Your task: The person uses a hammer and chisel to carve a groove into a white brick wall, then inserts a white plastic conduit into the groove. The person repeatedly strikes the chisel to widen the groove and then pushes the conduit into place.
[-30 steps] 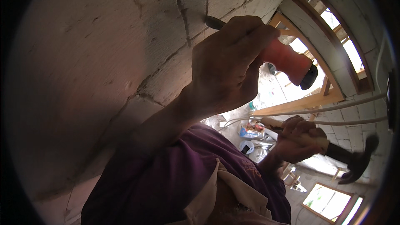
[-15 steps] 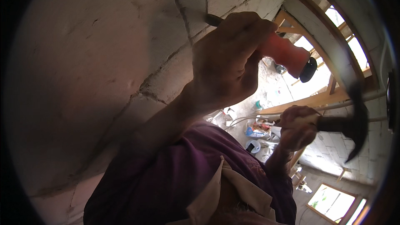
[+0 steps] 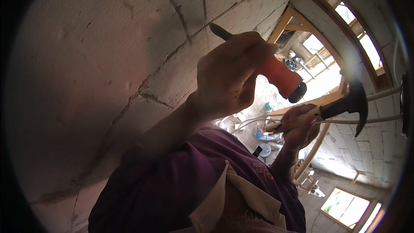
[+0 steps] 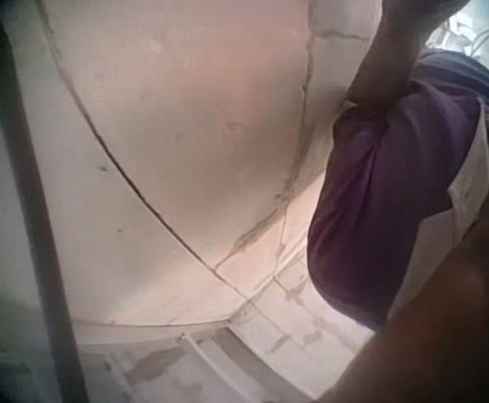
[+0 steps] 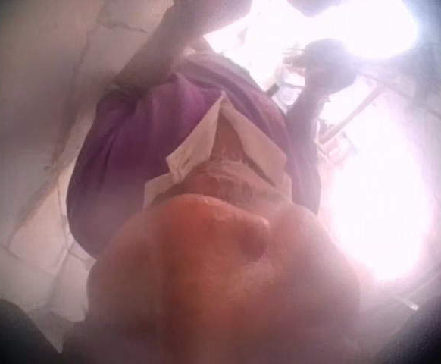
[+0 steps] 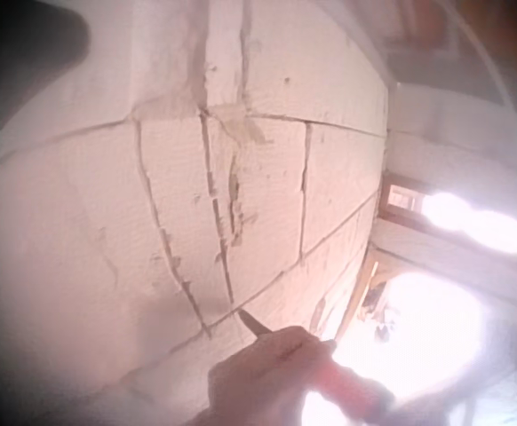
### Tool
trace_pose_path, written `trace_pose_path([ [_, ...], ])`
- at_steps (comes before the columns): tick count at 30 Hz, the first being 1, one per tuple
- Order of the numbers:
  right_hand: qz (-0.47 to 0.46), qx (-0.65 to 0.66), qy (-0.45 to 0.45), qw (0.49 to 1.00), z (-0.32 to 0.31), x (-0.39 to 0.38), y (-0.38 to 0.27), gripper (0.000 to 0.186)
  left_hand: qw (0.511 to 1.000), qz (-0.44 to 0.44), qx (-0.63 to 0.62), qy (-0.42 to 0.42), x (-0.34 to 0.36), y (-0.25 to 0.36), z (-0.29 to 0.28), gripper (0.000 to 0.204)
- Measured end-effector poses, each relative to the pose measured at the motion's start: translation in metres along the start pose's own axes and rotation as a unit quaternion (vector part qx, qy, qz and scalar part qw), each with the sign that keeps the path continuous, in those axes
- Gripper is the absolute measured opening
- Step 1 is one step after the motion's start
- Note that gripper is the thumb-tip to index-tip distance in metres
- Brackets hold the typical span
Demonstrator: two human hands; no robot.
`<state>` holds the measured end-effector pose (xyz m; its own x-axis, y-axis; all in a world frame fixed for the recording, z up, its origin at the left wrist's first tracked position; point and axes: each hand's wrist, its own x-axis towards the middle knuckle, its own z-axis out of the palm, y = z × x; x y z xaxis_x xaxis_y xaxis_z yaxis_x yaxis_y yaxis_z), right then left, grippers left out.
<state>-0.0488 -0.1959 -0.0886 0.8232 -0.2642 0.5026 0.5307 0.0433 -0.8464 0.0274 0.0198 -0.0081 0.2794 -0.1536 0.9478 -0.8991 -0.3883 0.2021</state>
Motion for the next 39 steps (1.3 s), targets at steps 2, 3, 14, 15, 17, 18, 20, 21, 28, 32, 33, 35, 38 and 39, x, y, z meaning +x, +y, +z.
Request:
trace_pose_path([
  [2, 0.014, 0.009, -0.022, 1.000, 0.006, -0.001, 0.000, 0.048, 1.000, -0.012, 0.000, 0.001, 0.000, -0.005, -0.001, 0.032],
  [3, 0.010, 0.008, -0.030, 0.999, 0.008, -0.002, -0.001, 0.048, 1.000, -0.005, -0.001, 0.000, 0.000, -0.007, -0.001, 0.033],
  [14, -0.011, -0.040, -0.037, 0.998, 0.003, -0.009, -0.002, 0.050, 1.000, 0.012, -0.027, 0.008, -0.001, -0.009, 0.000, 0.031],
  [15, -0.016, -0.072, -0.006, 0.997, 0.000, -0.010, -0.004, 0.051, 0.999, 0.013, -0.031, 0.009, 0.000, -0.008, 0.000, 0.030],
  [17, -0.074, 0.016, 0.041, 0.996, -0.005, -0.013, -0.006, 0.046, 0.999, 0.008, -0.038, 0.012, 0.001, -0.006, 0.002, 0.028],
  [18, -0.079, 0.139, 0.046, 0.986, -0.007, -0.014, -0.007, 0.044, 0.999, 0.009, -0.039, 0.013, 0.002, -0.005, 0.002, 0.028],
  [20, -0.114, 0.101, 0.010, 0.988, -0.012, -0.019, -0.008, 0.039, 0.999, -0.001, -0.039, 0.018, 0.003, 0.000, 0.004, 0.026],
  [21, -0.164, -0.033, -0.039, 0.985, -0.014, -0.022, -0.009, 0.036, 0.999, 0.002, -0.028, 0.015, 0.003, 0.002, 0.003, 0.026],
  [28, -0.067, 0.177, 0.046, 0.981, -0.029, -0.033, 0.003, 0.044, 0.999, 0.004, -0.030, 0.023, 0.007, 0.000, 0.009, 0.025],
  [32, -0.077, -0.293, -0.087, 0.949, -0.033, -0.026, 0.015, 0.043, 1.000, -0.009, -0.015, 0.024, 0.008, -0.001, 0.012, 0.026],
  [33, -0.046, -0.311, -0.068, 0.947, -0.033, -0.025, 0.017, 0.042, 1.000, -0.013, -0.011, 0.020, 0.007, 0.000, 0.012, 0.026],
  [35, -0.065, -0.107, 0.005, 0.992, -0.032, -0.023, 0.021, 0.039, 0.999, -0.021, -0.008, 0.023, 0.006, 0.000, 0.013, 0.026],
  [38, -0.100, 0.199, -0.017, 0.975, -0.031, -0.025, 0.025, 0.033, 0.999, -0.028, -0.019, 0.031, 0.001, 0.000, 0.014, 0.025],
  [39, -0.117, 0.000, -0.084, 0.990, -0.032, -0.026, 0.025, 0.032, 0.999, -0.028, -0.028, 0.036, -0.002, 0.000, 0.013, 0.024],
])
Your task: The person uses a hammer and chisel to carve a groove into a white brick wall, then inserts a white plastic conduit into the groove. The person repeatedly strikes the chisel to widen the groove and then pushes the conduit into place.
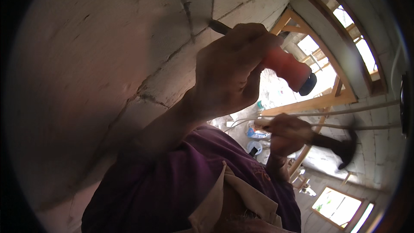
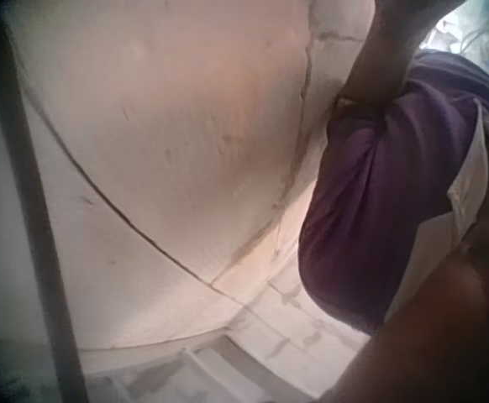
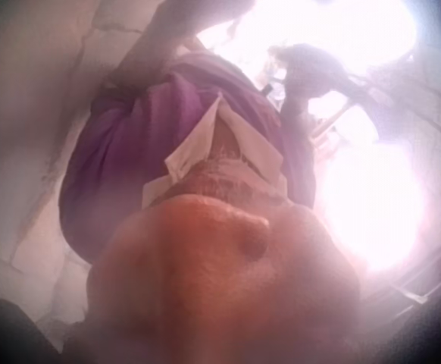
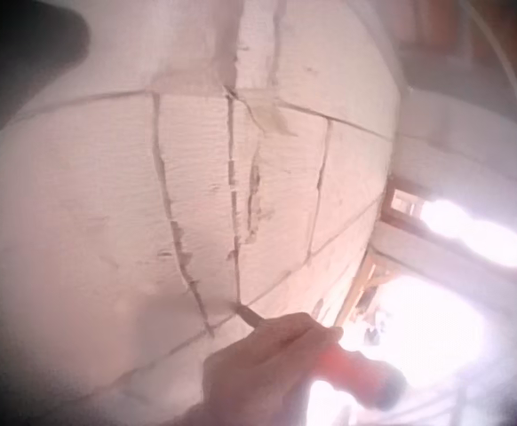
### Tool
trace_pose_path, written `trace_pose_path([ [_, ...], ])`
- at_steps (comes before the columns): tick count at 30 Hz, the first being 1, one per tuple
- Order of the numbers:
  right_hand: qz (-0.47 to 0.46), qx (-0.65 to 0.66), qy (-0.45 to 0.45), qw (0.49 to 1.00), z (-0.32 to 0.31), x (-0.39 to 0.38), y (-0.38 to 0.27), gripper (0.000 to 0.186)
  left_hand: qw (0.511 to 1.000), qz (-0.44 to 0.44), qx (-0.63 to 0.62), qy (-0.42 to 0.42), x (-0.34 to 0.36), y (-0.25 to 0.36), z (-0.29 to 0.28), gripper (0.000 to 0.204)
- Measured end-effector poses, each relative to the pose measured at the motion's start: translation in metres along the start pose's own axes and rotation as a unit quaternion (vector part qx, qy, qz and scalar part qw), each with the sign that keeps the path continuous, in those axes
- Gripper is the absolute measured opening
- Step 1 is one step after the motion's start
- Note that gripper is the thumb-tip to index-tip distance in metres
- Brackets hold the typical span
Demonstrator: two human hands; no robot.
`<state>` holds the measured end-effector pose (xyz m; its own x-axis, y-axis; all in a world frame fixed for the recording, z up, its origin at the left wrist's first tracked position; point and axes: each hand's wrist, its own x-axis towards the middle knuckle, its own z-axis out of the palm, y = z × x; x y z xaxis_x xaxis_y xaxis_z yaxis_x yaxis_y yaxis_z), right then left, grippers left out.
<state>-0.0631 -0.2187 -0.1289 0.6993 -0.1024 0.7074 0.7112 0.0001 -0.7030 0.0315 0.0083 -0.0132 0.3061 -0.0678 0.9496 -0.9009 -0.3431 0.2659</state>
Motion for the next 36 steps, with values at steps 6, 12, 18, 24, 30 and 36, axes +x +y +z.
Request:
trace_pose_path([
  [6, 0.053, 0.207, 0.155, 0.965, -0.011, -0.006, 0.001, 0.028, 1.000, -0.012, -0.006, 0.009, -0.008, -0.002, 0.011, 0.041],
  [12, 0.088, -0.125, -0.005, 0.988, -0.013, 0.000, 0.004, 0.028, 0.998, 0.000, 0.067, 0.005, -0.010, -0.001, 0.017, 0.023],
  [18, 0.114, -0.108, -0.068, 0.985, -0.003, 0.003, 0.004, 0.033, 0.998, -0.009, 0.054, -0.009, -0.009, -0.004, 0.010, 0.029],
  [24, 0.143, 0.070, 0.095, 0.983, 0.001, 0.006, 0.004, 0.042, 0.998, 0.040, 0.041, -0.012, -0.018, -0.006, -0.007, 0.031],
  [30, 0.149, 0.016, 0.066, 0.987, 0.014, 0.010, -0.001, 0.047, 0.999, 0.030, 0.008, -0.036, -0.022, -0.005, -0.006, 0.027],
  [36, 0.148, 0.000, 0.047, 0.988, 0.021, 0.009, -0.003, 0.049, 0.999, 0.007, 0.000, -0.035, -0.026, -0.005, -0.003, 0.027],
])
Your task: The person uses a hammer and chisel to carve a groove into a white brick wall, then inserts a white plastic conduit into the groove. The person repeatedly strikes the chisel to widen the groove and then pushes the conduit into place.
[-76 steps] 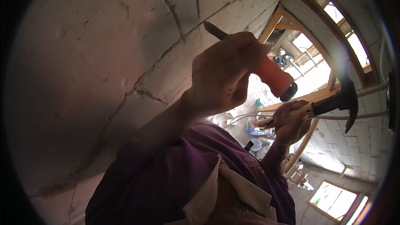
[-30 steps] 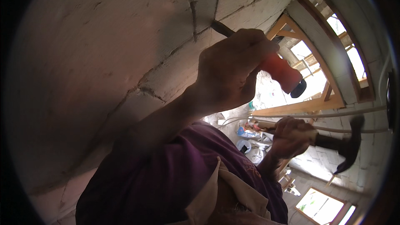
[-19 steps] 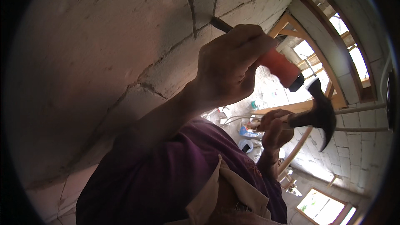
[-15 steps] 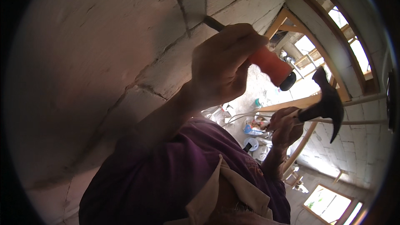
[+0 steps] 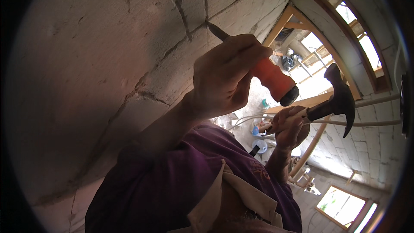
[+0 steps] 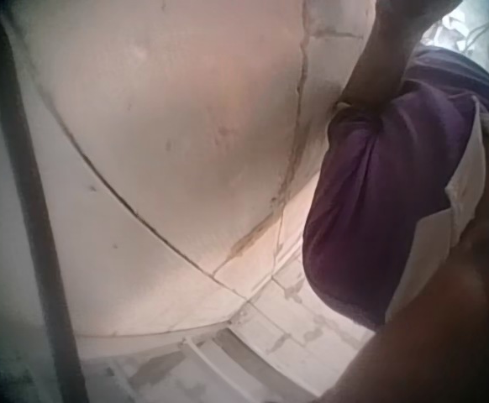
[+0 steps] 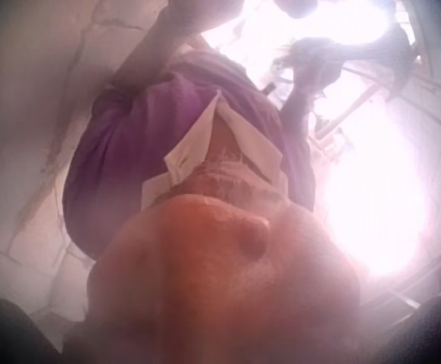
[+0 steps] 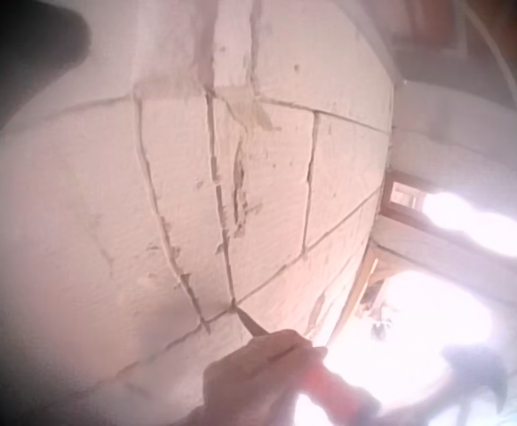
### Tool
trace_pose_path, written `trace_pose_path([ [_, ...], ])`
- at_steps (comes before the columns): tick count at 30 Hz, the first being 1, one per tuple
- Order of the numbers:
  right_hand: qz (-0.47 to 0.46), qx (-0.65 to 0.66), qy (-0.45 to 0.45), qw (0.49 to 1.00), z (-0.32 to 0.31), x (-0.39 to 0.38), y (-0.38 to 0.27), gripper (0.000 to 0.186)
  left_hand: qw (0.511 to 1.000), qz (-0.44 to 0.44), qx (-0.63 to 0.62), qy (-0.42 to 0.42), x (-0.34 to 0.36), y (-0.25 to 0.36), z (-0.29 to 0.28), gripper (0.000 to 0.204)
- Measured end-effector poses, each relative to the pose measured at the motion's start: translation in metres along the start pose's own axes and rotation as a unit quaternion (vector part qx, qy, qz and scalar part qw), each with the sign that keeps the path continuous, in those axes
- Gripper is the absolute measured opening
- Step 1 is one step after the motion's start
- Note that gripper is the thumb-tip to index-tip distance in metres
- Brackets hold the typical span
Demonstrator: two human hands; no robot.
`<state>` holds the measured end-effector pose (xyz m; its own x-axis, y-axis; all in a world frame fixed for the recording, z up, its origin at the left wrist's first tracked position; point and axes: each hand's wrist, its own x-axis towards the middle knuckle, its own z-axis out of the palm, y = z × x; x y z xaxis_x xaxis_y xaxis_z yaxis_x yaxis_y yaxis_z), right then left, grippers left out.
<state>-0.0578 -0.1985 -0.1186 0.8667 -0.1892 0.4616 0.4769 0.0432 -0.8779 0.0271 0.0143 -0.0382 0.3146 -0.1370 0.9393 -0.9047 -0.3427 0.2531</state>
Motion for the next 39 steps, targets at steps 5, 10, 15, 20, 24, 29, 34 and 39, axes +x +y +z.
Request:
trace_pose_path([
  [5, -0.014, -0.002, 0.003, 1.000, -0.005, -0.003, 0.002, 0.049, 1.000, 0.002, 0.003, -0.004, -0.008, 0.002, 0.003, 0.026],
  [10, -0.026, -0.030, 0.019, 0.999, -0.012, -0.006, -0.002, 0.051, 1.000, 0.007, 0.008, 0.005, -0.009, 0.004, 0.004, 0.026],
  [15, -0.103, 0.097, 0.116, 0.983, -0.017, -0.018, -0.004, 0.054, 1.000, 0.015, 0.018, 0.011, -0.004, 0.005, 0.006, 0.026],
  [20, -0.016, -0.177, -0.055, 0.983, -0.019, -0.030, -0.001, 0.037, 1.000, -0.008, 0.020, 0.010, -0.001, 0.003, 0.005, 0.027],
  [24, -0.117, 0.147, 0.059, 0.980, -0.021, -0.026, 0.001, 0.043, 1.000, -0.020, 0.002, 0.011, -0.002, 0.003, 0.006, 0.028],
  [29, -0.074, -0.227, -0.064, 0.969, -0.023, -0.019, 0.007, 0.034, 1.000, -0.002, 0.015, 0.015, -0.004, 0.001, 0.010, 0.028],
  [34, -0.102, -0.148, -0.058, 0.982, -0.026, -0.018, 0.013, 0.033, 0.999, -0.026, 0.002, 0.019, -0.007, 0.000, 0.010, 0.028],
  [39, -0.095, -0.137, 0.010, 0.986, -0.026, -0.017, 0.018, 0.031, 0.999, -0.004, 0.038, 0.019, -0.008, -0.003, 0.012, 0.028],
])
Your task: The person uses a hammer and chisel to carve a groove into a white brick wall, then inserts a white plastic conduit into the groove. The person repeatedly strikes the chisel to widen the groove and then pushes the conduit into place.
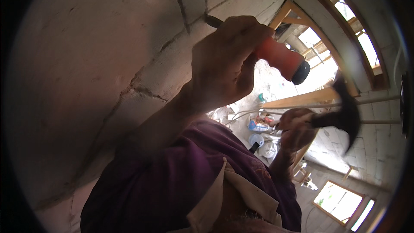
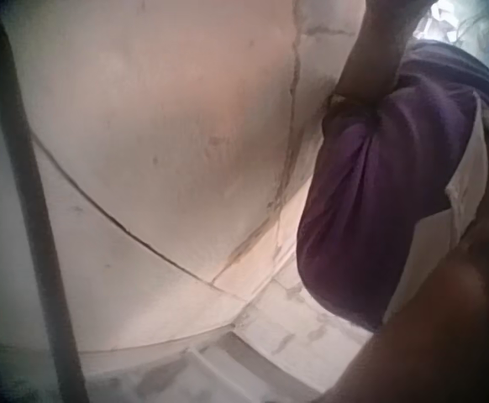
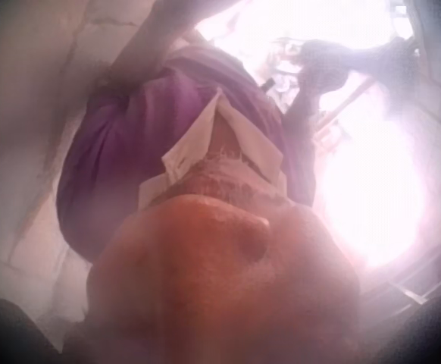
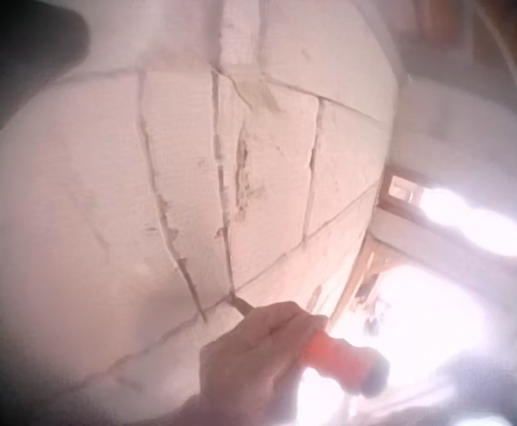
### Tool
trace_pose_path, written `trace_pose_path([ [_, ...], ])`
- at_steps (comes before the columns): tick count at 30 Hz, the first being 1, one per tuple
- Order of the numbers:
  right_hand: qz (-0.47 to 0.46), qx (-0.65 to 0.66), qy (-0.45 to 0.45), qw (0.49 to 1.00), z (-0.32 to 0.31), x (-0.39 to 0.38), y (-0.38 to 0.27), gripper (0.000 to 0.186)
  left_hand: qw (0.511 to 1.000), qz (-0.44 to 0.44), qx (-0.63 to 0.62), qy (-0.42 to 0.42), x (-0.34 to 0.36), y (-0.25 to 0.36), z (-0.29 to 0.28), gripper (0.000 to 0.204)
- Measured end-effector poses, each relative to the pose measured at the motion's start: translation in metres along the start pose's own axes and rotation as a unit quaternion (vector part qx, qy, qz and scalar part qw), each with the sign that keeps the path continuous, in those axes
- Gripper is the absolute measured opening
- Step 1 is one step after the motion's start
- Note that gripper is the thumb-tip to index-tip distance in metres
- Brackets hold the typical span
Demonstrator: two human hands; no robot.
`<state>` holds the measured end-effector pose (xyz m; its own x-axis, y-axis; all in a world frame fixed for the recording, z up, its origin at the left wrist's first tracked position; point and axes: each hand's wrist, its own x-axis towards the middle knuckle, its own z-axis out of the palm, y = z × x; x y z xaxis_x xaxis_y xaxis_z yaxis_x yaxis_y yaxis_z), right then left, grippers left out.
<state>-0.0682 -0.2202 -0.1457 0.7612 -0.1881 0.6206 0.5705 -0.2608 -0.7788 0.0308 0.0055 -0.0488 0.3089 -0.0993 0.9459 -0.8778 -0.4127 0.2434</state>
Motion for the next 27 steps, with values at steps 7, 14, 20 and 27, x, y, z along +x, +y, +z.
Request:
trace_pose_path([
  [7, 0.030, 0.023, -0.069, 0.997, 0.005, 0.001, 0.006, 0.038, 0.999, -0.040, -0.016, -0.019, -0.003, 0.001, -0.004, 0.028],
  [14, 0.045, 0.004, -0.098, 0.994, 0.012, 0.001, 0.001, 0.034, 0.998, -0.049, -0.034, -0.035, -0.005, -0.006, -0.008, 0.031],
  [20, 0.121, 0.184, -0.025, 0.975, 0.015, 0.004, -0.012, 0.043, 0.998, 0.014, -0.029, -0.055, -0.013, 0.000, -0.013, 0.028],
  [27, 0.130, 0.151, -0.027, 0.980, 0.027, 0.002, -0.016, 0.046, 0.998, -0.027, -0.010, -0.052, -0.020, -0.004, -0.014, 0.044],
])
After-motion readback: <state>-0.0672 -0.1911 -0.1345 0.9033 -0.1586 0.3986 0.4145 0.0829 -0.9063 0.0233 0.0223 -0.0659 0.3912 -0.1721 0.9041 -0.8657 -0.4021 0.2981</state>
